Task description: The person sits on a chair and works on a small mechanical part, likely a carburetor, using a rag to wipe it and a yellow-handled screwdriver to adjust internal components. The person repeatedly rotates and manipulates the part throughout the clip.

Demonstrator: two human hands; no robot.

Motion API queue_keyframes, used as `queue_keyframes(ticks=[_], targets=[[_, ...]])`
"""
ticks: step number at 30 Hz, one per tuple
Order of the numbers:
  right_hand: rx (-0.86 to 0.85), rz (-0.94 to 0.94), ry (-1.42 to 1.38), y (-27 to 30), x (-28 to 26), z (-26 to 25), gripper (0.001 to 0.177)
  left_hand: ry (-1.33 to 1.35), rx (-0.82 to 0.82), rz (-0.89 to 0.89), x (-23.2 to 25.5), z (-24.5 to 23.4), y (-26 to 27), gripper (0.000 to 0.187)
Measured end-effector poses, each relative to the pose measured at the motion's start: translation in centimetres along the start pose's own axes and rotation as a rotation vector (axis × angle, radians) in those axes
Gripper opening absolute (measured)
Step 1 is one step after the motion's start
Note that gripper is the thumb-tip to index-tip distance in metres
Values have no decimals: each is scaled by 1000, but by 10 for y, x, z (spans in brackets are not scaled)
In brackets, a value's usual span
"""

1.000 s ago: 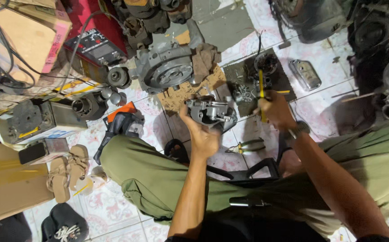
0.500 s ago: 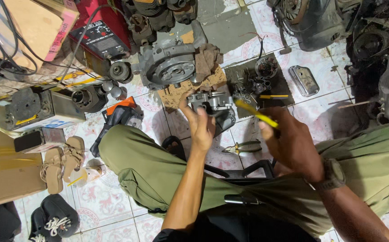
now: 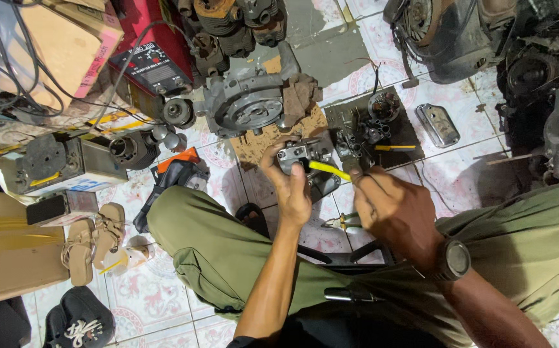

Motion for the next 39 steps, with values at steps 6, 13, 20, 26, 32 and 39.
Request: queue_keyframes(ticks=[6, 13, 20, 26, 32, 39], targets=[[46, -14, -22, -11, -8, -12, 9, 70, 38, -4, 1, 0, -1, 36], [-55, -25, -145, -8, 2, -8, 9, 114, 86, -8, 0, 2, -5, 36], [53, 208, -342, -11, -16, -18, 11, 299, 133, -4, 25, 13, -17, 35], [60, 15, -72, -5, -11, 3, 11, 291, 91, 43, 21, 9, -15, 32], [117, 36, -98, -13, -16, -11, 10, 390, 154, 53, 17, 16, -16, 31], [124, 41, -32, 1, -4, 6, 16, 283, 170, 77, 19, 13, -18, 30]])
Point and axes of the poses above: each hand's wrist, its own y-axis away from the middle knuckle, its own z-axis out of the palm, x = y × z, the point moved 1 cm from there along -y, towards the middle knuckle, and after that the axes turned 7 degrees about -y, right-handed, at the moved point
